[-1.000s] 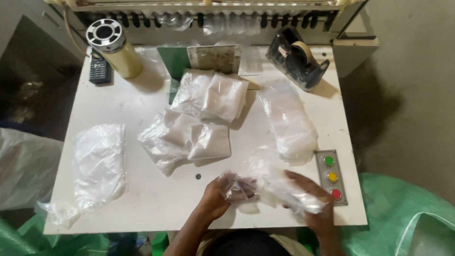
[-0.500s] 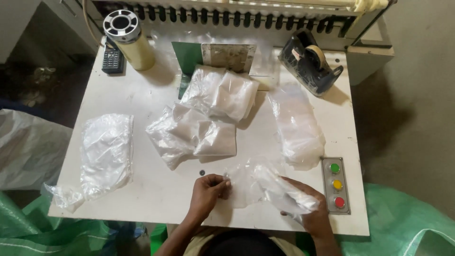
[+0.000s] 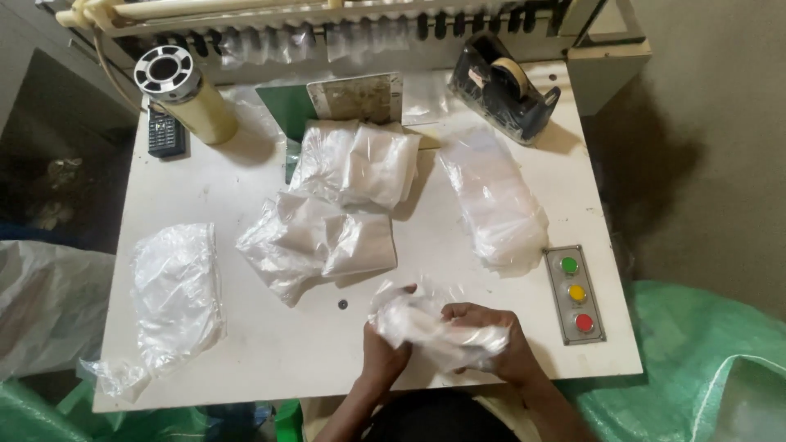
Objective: Folding and stacking small plastic bags on a factory workbench.
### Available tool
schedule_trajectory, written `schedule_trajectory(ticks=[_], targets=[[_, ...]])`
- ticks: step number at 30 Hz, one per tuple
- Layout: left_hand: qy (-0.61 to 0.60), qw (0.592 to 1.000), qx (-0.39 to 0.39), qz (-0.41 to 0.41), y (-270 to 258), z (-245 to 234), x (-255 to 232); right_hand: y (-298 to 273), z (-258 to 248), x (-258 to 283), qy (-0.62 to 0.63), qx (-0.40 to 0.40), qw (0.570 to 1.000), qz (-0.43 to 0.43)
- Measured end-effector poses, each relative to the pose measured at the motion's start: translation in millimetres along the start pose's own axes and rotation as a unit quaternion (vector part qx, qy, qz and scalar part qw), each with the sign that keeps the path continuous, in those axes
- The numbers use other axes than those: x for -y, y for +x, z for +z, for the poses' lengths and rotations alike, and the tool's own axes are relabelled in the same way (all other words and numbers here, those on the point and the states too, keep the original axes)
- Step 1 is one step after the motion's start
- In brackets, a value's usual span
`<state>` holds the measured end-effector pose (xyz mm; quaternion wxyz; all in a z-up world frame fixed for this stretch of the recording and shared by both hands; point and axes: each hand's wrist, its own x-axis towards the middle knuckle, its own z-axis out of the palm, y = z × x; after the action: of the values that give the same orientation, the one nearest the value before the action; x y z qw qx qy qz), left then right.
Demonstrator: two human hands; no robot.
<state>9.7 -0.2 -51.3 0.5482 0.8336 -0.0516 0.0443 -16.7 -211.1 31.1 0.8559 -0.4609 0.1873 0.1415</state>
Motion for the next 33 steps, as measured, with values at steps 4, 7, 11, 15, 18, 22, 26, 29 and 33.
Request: schedule_trajectory(ticks=[4, 7, 11, 15, 18, 22, 26, 29, 33], targets=[[0.087, 0.970, 0.087, 0.208, 21.8, 0.2, -29.7, 11.5, -6.5, 3.6, -0.521, 0.072, 0.811, -0.256], [0.116, 0.929, 0.068, 0.345, 5.1, 16.2, -32.5, 6.7, -7.3, -17.5, -0.387, -0.052, 0.890, -0.236], [-0.061, 0.987, -0.106, 0.102, 20.7, 25.4, -74.6, 11.4, 13.4, -10.7, 0.004, -0.129, 0.979, -0.158], [0.017, 0.956, -0.121, 0.267, 41.1, 14.8, -101.3, 16.2, -0.6, -27.5, -0.411, -0.120, 0.791, -0.437], [0.065, 0.912, -0.058, 0.400, 37.8, 3.8, -122.9, 21.8, -9.8, -24.7, -0.476, -0.076, 0.745, -0.461], [0.064, 0.904, 0.009, 0.422, 22.4, 3.4, -120.2, 37.7, -9.9, -2.3, -0.161, -0.059, 0.976, -0.136], [0.008, 0.934, -0.016, 0.358, 10.0, 6.4, -117.6, 44.9, -11.2, 0.3, 0.024, -0.006, 1.000, -0.010], [-0.014, 0.940, -0.034, 0.340, 14.8, 1.1, -133.3, 44.8, -13.3, -12.2, 0.013, -0.004, 0.998, 0.053], [-0.013, 0.928, 0.018, 0.371, 13.1, -4.3, -133.2, 40.1, -20.4, -34.3, 0.003, -0.006, 0.993, 0.118]])
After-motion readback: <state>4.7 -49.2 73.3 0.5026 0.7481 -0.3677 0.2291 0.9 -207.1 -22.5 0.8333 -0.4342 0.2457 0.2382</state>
